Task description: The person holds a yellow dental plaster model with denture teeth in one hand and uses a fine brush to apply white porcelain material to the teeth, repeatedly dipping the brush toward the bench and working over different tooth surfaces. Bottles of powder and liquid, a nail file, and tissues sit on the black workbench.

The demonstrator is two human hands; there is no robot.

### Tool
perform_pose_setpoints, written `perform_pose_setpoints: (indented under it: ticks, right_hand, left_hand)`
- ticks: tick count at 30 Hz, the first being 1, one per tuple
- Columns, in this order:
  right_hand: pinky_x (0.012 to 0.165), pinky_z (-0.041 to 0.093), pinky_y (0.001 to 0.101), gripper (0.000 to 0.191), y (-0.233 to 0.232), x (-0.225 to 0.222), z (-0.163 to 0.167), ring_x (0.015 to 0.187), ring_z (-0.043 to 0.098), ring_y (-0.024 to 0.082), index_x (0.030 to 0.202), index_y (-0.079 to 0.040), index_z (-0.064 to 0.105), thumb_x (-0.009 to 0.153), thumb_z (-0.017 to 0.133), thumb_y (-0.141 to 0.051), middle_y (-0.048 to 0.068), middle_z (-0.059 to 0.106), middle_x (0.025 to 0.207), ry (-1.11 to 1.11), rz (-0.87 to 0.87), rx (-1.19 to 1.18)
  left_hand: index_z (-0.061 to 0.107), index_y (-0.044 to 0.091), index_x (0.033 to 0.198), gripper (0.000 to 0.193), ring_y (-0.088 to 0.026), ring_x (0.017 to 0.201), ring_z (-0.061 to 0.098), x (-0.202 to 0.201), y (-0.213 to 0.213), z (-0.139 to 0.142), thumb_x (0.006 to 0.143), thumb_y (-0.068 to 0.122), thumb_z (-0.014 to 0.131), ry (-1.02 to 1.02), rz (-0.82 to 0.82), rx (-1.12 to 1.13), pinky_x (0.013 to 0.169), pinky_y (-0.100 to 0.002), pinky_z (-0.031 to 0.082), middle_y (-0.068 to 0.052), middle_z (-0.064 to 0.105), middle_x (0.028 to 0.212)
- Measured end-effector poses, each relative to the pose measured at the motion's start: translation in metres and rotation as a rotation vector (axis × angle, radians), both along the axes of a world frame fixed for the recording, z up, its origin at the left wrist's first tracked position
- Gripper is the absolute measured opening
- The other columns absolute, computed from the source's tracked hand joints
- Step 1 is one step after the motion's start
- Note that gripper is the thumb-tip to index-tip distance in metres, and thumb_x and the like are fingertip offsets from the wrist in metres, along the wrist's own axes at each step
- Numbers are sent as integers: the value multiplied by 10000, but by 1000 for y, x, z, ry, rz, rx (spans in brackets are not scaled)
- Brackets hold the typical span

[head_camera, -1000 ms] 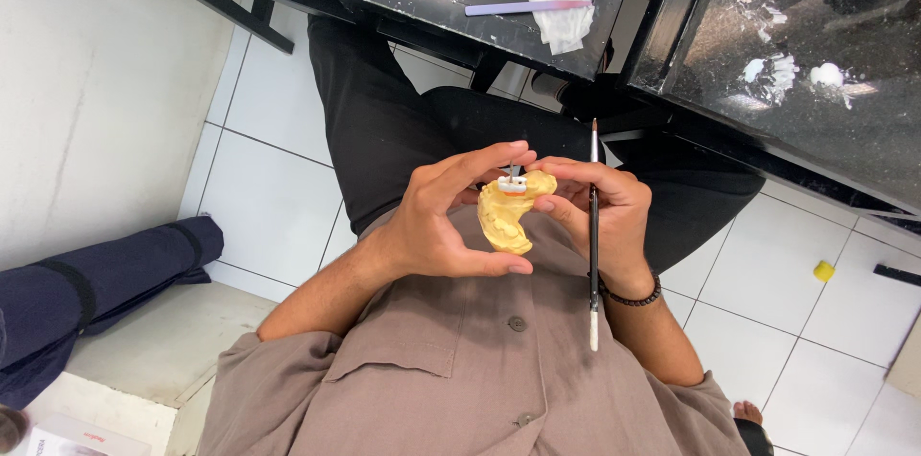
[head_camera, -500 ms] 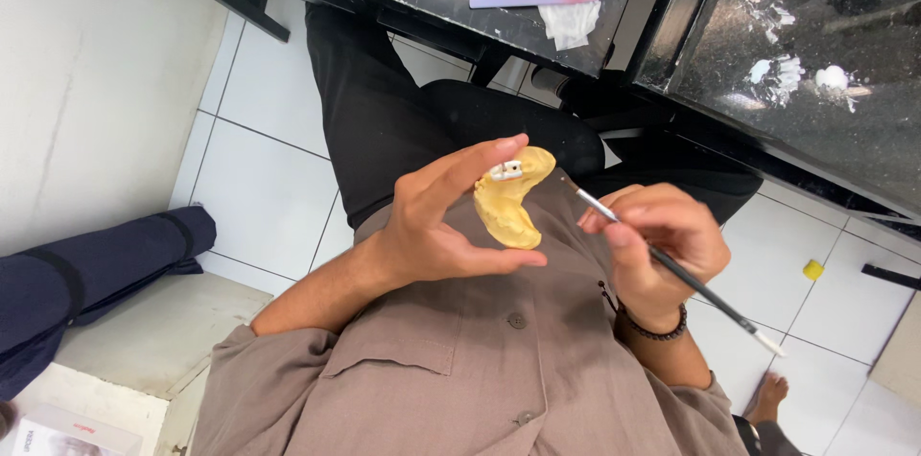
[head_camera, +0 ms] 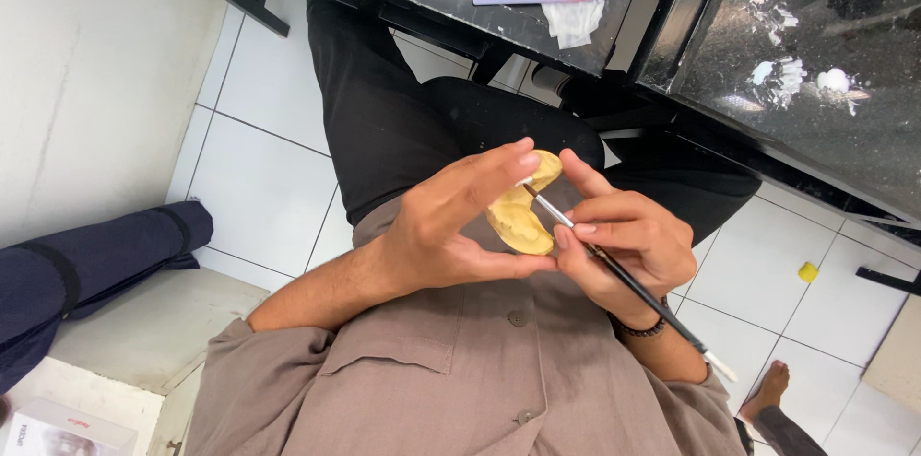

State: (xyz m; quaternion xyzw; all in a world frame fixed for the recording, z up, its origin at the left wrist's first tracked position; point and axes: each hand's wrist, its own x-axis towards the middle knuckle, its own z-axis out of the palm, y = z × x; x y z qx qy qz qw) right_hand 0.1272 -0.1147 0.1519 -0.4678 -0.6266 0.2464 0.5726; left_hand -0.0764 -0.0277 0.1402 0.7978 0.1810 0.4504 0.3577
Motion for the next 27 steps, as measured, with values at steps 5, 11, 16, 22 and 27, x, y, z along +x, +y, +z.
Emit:
perform_pose_setpoints:
  ticks: [5, 11, 16, 22, 27]
  right_hand:
    - [1036, 589, 559, 281, 1, 9, -8, 1198, 649, 490, 991, 4, 674, 786, 803, 145, 244, 703, 968, -84, 74, 105]
    - [1069, 563, 633, 243, -2, 16, -9, 1146, 698, 461, 985, 9, 663, 778, 767, 82, 206, 719, 886, -97, 110, 178]
    - [1104, 555, 626, 218, -7, 13, -12, 1175, 678, 465, 988, -7, 646, 831, 783, 58, 195, 737, 894, -107, 40, 126]
    - [1063, 583, 609, 227, -4, 13, -15, 1024, 755, 415, 978, 5, 665, 811, 813, 46, 199, 738, 871, -125, 35, 125]
    - [1028, 599, 588, 229, -2, 14, -16, 1003, 756, 416, 965, 3, 673, 797, 823, 41, 203, 739, 867, -190, 27, 125]
  left_hand:
    - [470, 23, 1493, 1014, -213, 1201, 737, -7, -2, 5, 719, 395, 1009, -29, -96, -245, 1010, -313, 670, -158, 668, 1369]
    - [400, 32, 1559, 1062, -210, 1259, 711, -8, -3, 4, 749, 367, 999, -77, -220, -381, 1002, -313, 619, -168, 664, 1430]
    - [409, 28, 1562, 1057, -221, 1260, 715, -5, -4, 1, 749, 361, 996, -62, -203, -412, 1011, -333, 616, -176, 671, 1421]
    - [432, 24, 1548, 1033, -234, 1273, 726, -2, -7, 0, 749, 366, 991, -41, -162, -434, 1019, -347, 628, -179, 684, 1382]
    - [431, 23, 1544, 1029, -217, 1224, 733, -1, -6, -1, 754, 367, 992, -42, -153, -413, 963, -317, 635, -175, 683, 1391]
